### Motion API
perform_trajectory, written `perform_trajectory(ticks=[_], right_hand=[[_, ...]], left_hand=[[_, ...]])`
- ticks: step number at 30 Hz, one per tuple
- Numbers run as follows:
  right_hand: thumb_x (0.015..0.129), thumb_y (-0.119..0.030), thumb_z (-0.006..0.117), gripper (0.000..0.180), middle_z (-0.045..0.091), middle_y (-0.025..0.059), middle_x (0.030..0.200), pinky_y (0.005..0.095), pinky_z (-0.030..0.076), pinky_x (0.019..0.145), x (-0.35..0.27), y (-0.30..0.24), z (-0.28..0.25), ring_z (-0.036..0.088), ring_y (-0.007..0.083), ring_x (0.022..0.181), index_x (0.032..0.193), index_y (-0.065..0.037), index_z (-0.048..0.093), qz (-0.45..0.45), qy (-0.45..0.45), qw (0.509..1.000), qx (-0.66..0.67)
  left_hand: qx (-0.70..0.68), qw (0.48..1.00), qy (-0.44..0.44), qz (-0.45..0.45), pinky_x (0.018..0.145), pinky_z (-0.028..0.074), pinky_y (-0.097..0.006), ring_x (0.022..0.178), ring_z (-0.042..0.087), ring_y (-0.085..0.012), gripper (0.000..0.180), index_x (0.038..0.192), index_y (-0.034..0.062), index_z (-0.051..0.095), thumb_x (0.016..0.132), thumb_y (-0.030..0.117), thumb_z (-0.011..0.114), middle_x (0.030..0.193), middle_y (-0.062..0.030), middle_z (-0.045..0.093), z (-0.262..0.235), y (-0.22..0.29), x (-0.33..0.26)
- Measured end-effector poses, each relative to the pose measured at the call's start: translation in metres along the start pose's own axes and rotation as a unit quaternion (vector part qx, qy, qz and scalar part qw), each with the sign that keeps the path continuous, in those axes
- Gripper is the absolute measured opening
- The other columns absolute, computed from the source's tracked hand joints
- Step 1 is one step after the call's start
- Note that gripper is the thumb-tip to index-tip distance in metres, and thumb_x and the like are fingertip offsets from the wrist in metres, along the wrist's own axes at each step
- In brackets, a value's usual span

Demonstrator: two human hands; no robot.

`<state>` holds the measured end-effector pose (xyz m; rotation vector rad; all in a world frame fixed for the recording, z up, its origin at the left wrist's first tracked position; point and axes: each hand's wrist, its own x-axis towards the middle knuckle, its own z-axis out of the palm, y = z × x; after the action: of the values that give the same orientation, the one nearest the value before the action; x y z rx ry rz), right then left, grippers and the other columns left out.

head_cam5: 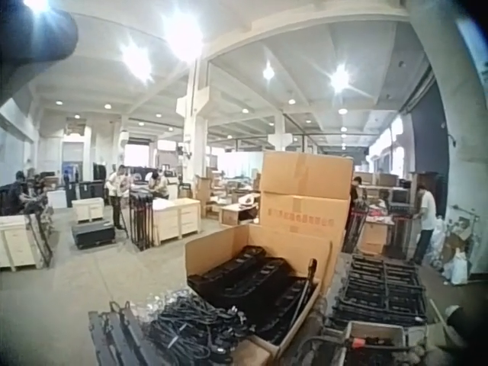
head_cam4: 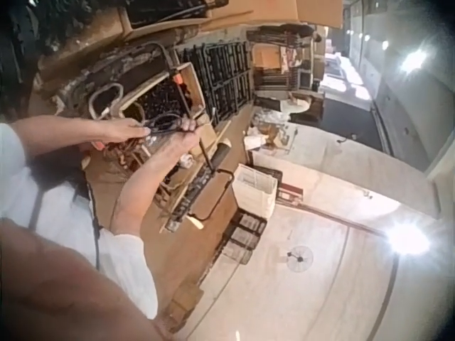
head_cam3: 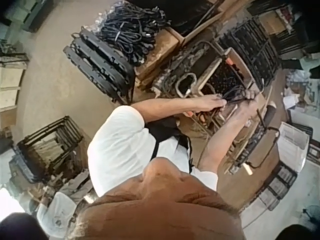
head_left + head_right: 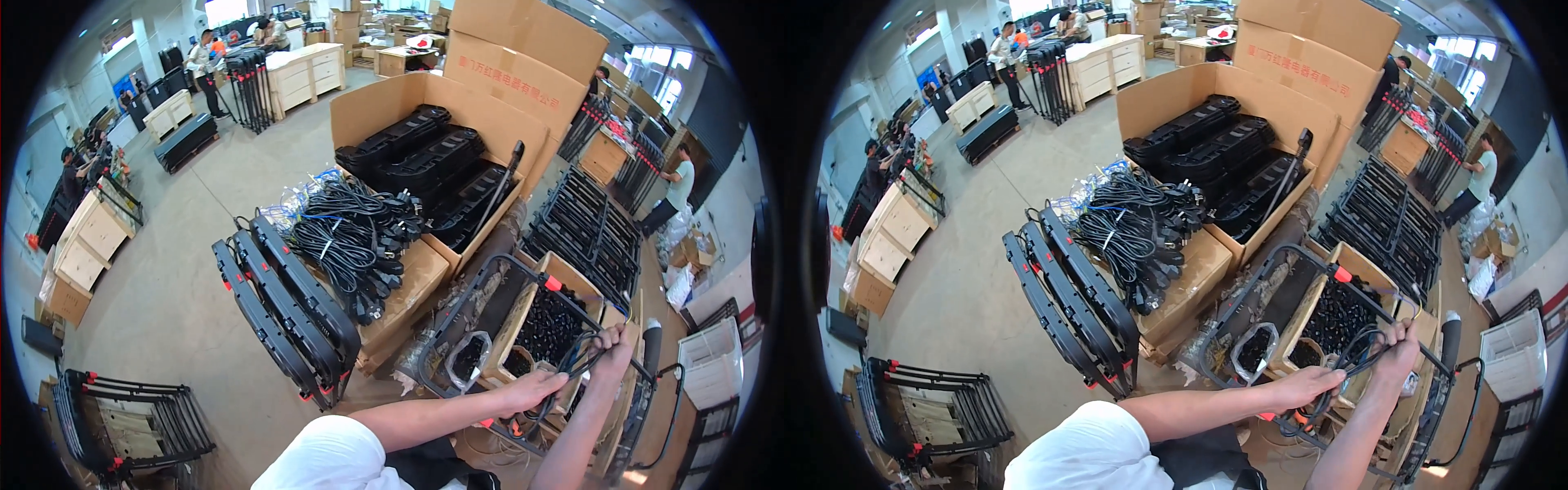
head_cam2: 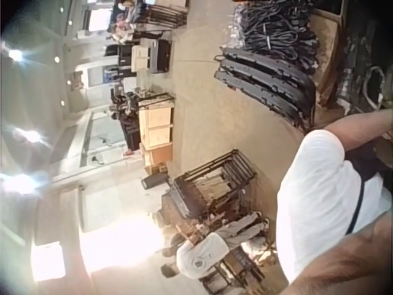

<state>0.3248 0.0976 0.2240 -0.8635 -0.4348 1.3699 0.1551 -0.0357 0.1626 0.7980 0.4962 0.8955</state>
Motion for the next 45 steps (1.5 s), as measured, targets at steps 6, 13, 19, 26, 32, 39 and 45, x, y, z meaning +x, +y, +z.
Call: perform_trajectory(ticks=[6,13,19,26,32,39,45], right_hand=[[0.111,-0.03,0.055,0.022,0.036,-0.0104,0.061,0.0265,0.029,0.043,0.033,-0.059,-0.033,0.033,0.0059,0.046,0.094,-0.016,0.057,-0.015,-0.043,0.998,-0.038],[0.112,-0.038,0.055,0.035,0.037,-0.007,0.065,0.0259,0.031,0.048,-0.11,-0.071,-0.003,0.035,0.0067,0.052,0.092,-0.009,0.057,0.011,-0.111,0.985,-0.133],[0.113,-0.036,0.053,0.037,0.038,-0.0054,0.065,0.0265,0.031,0.052,-0.2,-0.096,-0.042,0.034,0.0079,0.055,0.093,-0.006,0.058,0.12,-0.248,0.957,-0.09],[0.114,-0.034,0.05,0.037,0.041,-0.0047,0.068,0.0251,0.031,0.053,-0.244,-0.104,-0.089,0.036,0.0067,0.056,0.095,-0.004,0.059,0.193,-0.282,0.938,-0.052],[0.114,-0.032,0.052,0.037,0.044,-0.0033,0.07,0.0247,0.032,0.054,-0.269,-0.095,-0.136,0.038,0.0074,0.059,0.094,-0.002,0.062,0.18,-0.295,0.937,-0.051],[0.11,-0.029,0.059,0.037,0.059,-0.0011,0.069,0.0292,0.04,0.056,-0.286,-0.056,-0.186,0.051,0.011,0.06,0.097,0.002,0.073,0.074,-0.331,0.88,-0.331],[0.103,-0.019,0.065,0.024,0.072,0.0133,0.08,0.0372,0.053,0.068,-0.292,-0.024,-0.195,0.067,0.0219,0.069,0.118,-0.002,0.071,0.005,-0.369,0.831,-0.417]], left_hand=[[0.075,0.995,0.016,-0.06,0.085,0.052,-0.034,0.086,0.063,-0.015,0.046,0.101,0.0058,0.06,0.115,0.047,0.044,0.09,-0.0038,0.064,0.006,-0.029,-0.073],[0.545,0.831,0.002,-0.108,0.084,0.057,-0.042,0.093,0.074,-0.0313,0.055,0.101,0.0031,0.071,0.11,0.053,0.05,0.09,-0.0174,0.073,0.016,-0.046,-0.107],[0.538,0.684,0.25,0.424,0.087,0.053,-0.043,0.097,0.067,-0.0315,0.016,0.102,0.0019,0.072,0.094,0.016,0.071,0.1,-0.0135,0.07,0.071,0.074,-0.106],[0.632,0.698,0.086,0.326,0.122,0.038,-0.046,0.144,0.051,-0.0362,0.104,0.159,0.0058,0.037,0.072,0.013,0.093,0.155,-0.0183,0.052,0.134,0.054,-0.066],[0.29,0.899,0.171,0.281,0.091,0.056,-0.03,0.098,0.073,-0.0145,0.028,0.132,-0.0029,0.065,0.108,0.011,0.061,0.101,-0.0102,0.077,0.161,-0.047,-0.084],[0.082,0.914,0.311,0.247,0.07,0.051,-0.028,0.07,0.061,-0.0114,0.021,0.096,0.0036,0.066,0.107,0.021,0.066,0.078,-0.0054,0.069,0.188,-0.07,-0.113],[0.128,0.917,0.333,0.181,0.067,0.051,-0.026,0.07,0.063,-0.01,0.015,0.1,0.0006,0.069,0.105,0.014,0.068,0.079,-0.0031,0.069,0.18,-0.083,-0.146]])
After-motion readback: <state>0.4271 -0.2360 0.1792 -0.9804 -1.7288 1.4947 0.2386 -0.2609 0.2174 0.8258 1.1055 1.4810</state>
